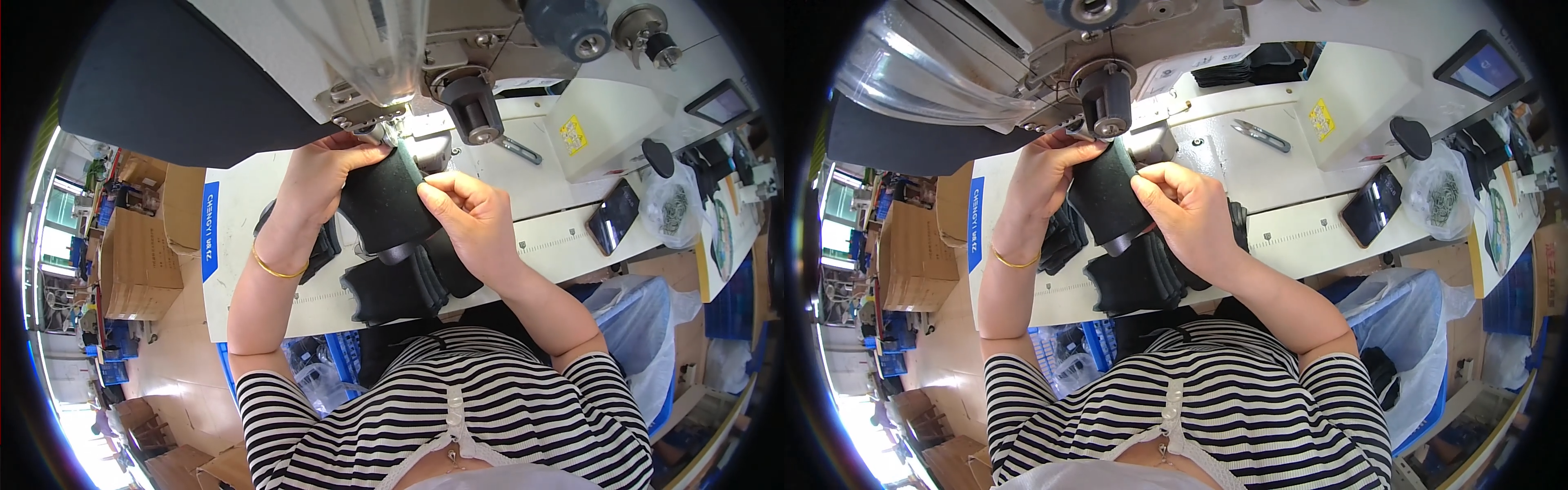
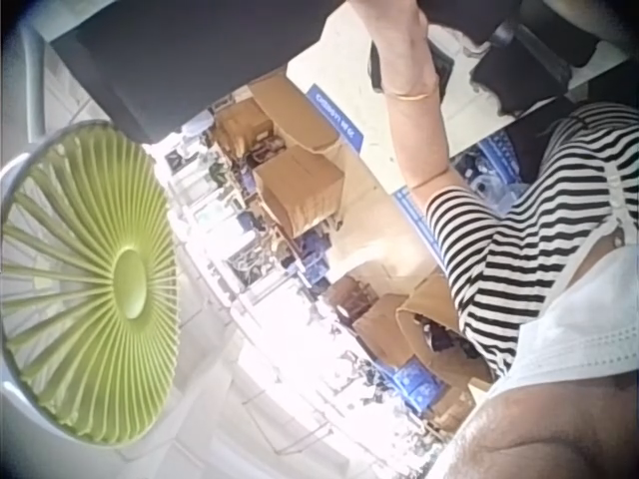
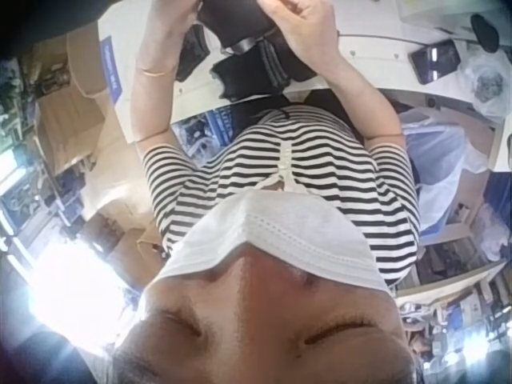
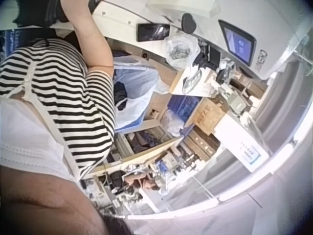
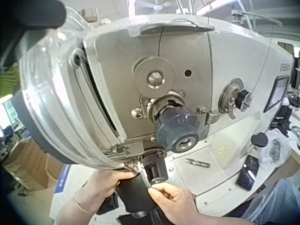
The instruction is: Sew together black fabric shoe components using an industrial sewing machine.
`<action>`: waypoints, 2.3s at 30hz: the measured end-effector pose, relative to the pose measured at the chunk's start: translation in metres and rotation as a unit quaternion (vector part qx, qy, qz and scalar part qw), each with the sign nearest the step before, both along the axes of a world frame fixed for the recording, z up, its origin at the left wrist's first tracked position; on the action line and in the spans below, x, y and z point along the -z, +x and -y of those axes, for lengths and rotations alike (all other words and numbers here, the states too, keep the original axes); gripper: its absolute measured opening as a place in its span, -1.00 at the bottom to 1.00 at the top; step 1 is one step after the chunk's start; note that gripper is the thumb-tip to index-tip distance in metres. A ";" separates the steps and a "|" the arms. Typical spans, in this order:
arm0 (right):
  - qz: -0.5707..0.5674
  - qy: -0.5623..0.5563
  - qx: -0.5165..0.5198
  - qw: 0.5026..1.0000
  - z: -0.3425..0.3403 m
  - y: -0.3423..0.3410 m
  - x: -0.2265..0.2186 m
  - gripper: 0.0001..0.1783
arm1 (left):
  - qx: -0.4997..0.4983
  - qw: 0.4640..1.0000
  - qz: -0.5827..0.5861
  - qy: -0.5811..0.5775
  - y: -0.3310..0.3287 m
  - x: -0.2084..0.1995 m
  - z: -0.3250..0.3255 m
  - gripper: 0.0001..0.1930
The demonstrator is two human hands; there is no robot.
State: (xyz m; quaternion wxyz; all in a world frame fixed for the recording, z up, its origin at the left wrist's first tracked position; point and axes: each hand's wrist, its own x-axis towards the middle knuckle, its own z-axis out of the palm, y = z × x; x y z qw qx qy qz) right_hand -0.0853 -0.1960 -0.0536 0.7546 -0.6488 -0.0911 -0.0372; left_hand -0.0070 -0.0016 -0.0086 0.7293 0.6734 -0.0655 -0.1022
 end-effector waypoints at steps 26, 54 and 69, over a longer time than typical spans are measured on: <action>-0.010 0.029 -0.002 1.000 -0.006 0.002 -0.002 -0.78 | -0.050 0.998 -0.006 -0.036 0.008 0.006 0.001 -0.87; -0.038 0.015 -0.051 0.998 -0.003 -0.017 0.001 -0.73 | 0.021 0.998 0.001 0.054 0.001 -0.003 -0.006 -0.82; -0.040 0.059 -0.046 0.996 -0.007 -0.004 -0.004 -0.76 | 0.006 0.999 -0.010 0.038 0.012 -0.008 -0.003 -0.78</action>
